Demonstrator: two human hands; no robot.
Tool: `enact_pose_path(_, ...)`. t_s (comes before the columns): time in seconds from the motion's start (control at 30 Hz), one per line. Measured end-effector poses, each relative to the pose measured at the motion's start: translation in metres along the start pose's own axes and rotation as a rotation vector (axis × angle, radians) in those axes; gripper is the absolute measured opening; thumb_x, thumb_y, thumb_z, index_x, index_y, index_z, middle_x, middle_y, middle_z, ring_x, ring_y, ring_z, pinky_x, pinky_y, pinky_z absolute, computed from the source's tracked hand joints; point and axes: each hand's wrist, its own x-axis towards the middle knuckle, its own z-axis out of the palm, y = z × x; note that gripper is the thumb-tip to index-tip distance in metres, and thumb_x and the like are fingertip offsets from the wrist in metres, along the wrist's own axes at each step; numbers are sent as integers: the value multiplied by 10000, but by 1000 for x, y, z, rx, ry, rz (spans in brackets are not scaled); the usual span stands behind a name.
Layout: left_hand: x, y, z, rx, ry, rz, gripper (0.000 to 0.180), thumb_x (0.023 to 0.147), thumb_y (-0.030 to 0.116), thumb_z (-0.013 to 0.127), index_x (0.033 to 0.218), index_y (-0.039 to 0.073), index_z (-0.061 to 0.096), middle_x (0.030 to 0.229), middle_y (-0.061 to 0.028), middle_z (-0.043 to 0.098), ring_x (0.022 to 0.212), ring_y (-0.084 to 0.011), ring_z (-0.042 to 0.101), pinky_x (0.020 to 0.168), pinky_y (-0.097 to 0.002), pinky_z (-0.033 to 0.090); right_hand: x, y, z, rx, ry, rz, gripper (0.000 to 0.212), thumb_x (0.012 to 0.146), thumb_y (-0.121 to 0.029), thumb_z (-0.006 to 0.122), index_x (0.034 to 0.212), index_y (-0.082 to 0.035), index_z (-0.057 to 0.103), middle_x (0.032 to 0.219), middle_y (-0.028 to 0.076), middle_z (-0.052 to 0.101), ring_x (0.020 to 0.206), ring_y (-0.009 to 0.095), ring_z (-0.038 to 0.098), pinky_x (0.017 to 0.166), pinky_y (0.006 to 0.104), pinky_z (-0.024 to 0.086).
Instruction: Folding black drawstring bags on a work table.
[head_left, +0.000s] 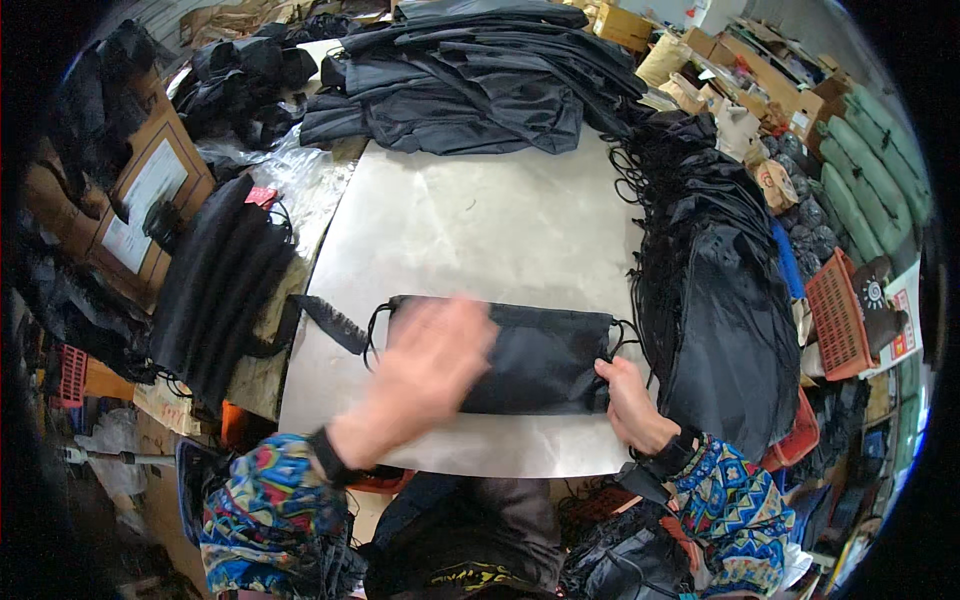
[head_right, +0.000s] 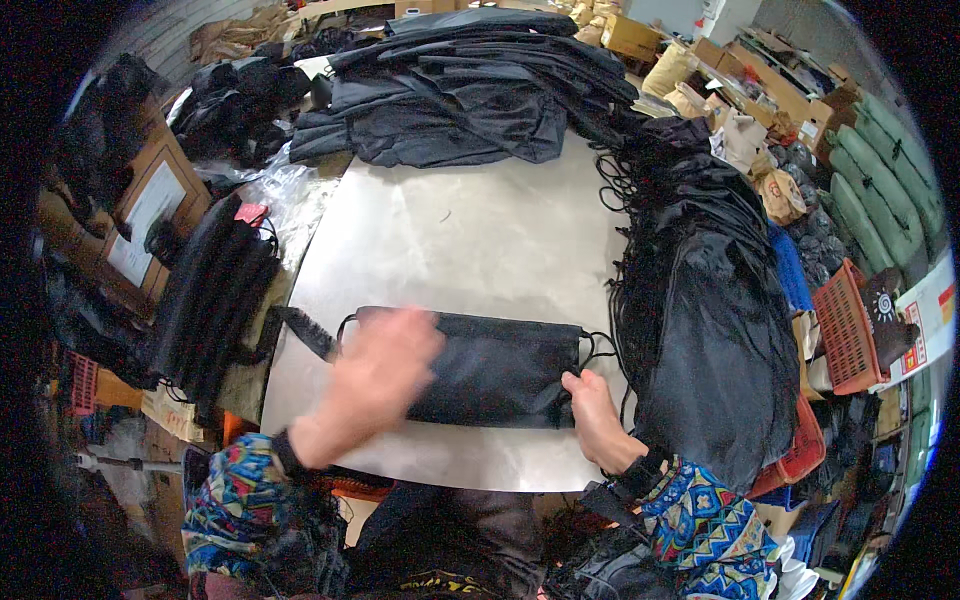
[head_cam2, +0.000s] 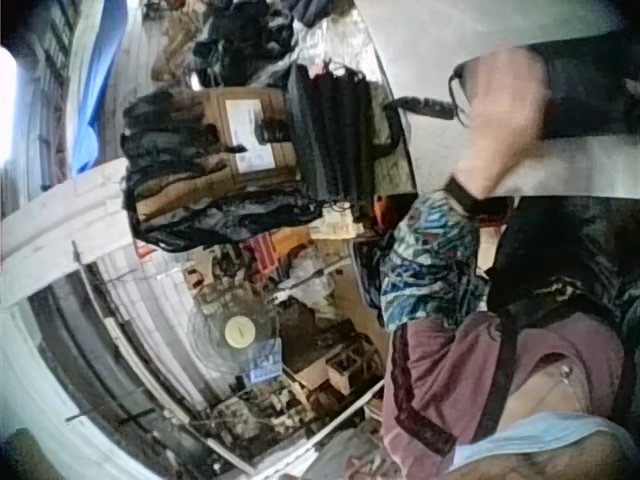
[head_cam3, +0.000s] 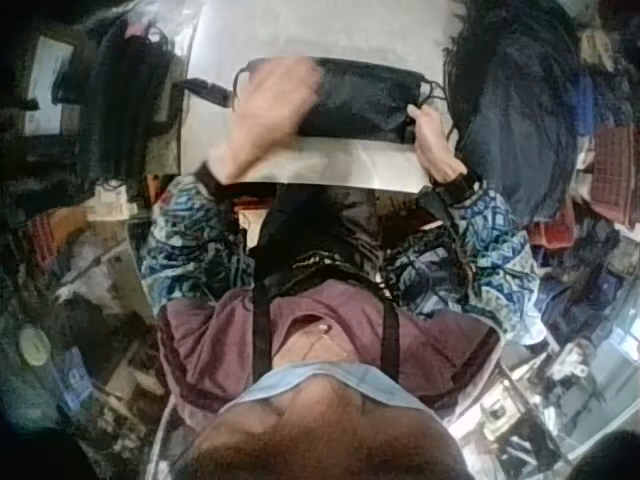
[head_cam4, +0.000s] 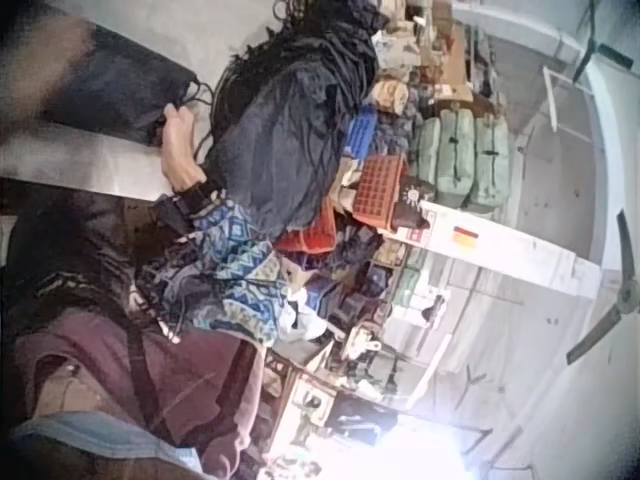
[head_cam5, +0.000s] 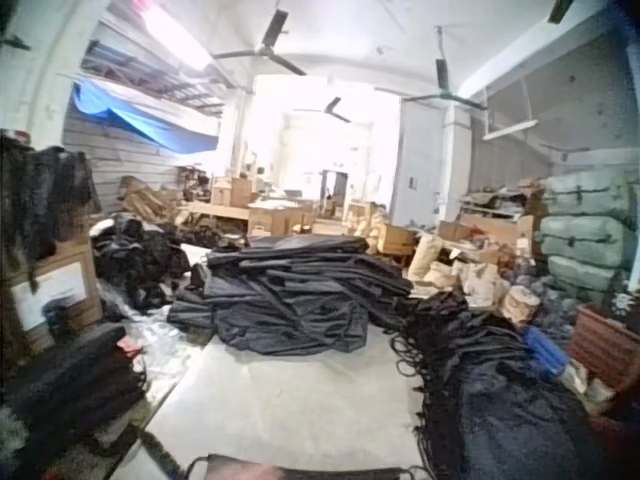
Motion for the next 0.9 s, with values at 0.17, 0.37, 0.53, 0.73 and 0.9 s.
enact_pose_path(0.17,2,26,48,-67,-322,-51,534,969,411,454,1430,146,403,1503,-134,328,1414,-376,217,1112,-580,169,-3,3,-5,80,-40,1,188,946,-160,523,1025,1,580,1034,82,637,943,158,572,836,301,449)
enact_pose_path(0.37,4,16,60,-31,-350,-1,472,962,377,473,1402,209,438,1465,-115,371,1377,-397,266,1072,-624,209,-30,5,-22,-528,53,-346,409,871,-126,621,1185,92,476,1111,211,578,941,281,574,818,399,469)
enact_pose_path(0.53,45,1,65,-91,-397,-90,339,851,195,632,1173,119,560,1195,-128,534,1156,-352,471,944,-477,412,-55,12,-21,-1493,2,-1057,525,783,-106,641,1284,-12,515,1308,207,493,1067,339,502,886,413,451)
enact_pose_path(0.73,65,-27,56,36,-455,-301,345,705,242,772,979,61,666,1071,-154,581,1074,-330,518,868,-454,431,-49,13,-17,-1493,-145,-1055,509,782,-101,613,1282,-47,534,1300,159,515,1043,315,517,868,414,460)
enact_pose_path(0.9,51,-27,51,-425,-359,-293,279,789,194,706,973,9,606,903,-239,648,905,-422,617,780,-448,501,-50,5,-28,-1328,-139,-1008,560,738,-90,665,1270,-11,506,1293,173,511,1102,361,511,909,448,443)
